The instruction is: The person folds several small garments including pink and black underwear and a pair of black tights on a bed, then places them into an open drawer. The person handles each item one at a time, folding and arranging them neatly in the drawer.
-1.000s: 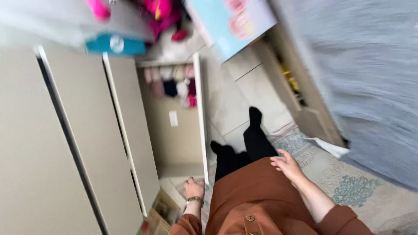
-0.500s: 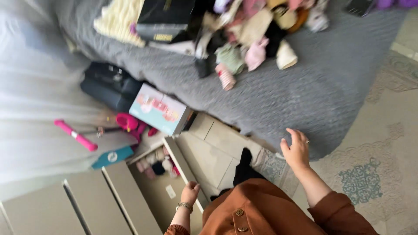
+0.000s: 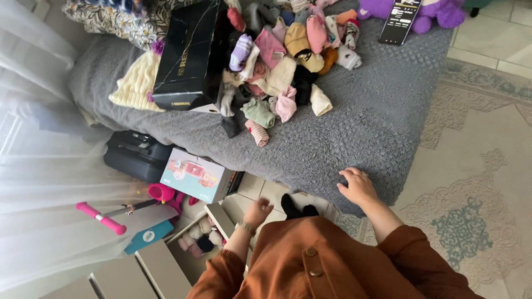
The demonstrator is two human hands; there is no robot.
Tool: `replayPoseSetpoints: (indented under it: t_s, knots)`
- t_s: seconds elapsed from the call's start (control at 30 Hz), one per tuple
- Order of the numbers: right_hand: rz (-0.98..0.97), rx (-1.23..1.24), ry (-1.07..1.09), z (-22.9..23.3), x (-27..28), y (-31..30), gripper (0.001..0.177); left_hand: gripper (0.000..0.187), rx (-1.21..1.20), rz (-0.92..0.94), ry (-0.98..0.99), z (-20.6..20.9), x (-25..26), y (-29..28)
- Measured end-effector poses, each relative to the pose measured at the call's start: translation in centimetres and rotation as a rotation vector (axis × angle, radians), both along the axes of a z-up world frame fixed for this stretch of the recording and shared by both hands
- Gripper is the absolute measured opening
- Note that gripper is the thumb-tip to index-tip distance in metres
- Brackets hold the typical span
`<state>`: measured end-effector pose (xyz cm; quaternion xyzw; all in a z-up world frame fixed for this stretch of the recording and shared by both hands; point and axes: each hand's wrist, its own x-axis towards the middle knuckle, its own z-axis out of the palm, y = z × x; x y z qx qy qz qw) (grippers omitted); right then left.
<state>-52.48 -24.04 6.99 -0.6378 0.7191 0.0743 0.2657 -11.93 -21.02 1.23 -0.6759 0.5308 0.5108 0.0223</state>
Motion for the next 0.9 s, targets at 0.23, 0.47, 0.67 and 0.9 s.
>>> replayPoseSetpoints:
  t_s: [0.23, 0.47, 0.67, 0.9]
  knots:
    - [0.009, -0.033, -0.071, -2.5, -1.7, -0.6, 0.049, 0.045, -0.136, -0.127, 0.070, 6.5, -8.0, -16.0]
    - [-0.216, 0.114, -0.243, -3.2, -2.5, -2.8, 0.044, 0.084, -0.093, -0.279, -0.126, 4.9, -11.7, -22.7]
    - [-0.544, 0.040, -0.424, 0.1, -7.0, -10.8, 0.040, 0.098, -0.035, -0.325, -0.300, -2.2, -14.6, -24.8]
    - [-0.852, -0.416, -0.472, 1.3, -19.3, -31.5, 0.031, 0.104, -0.154, -0.380, -0.478, -6.1, -14.8, -23.5]
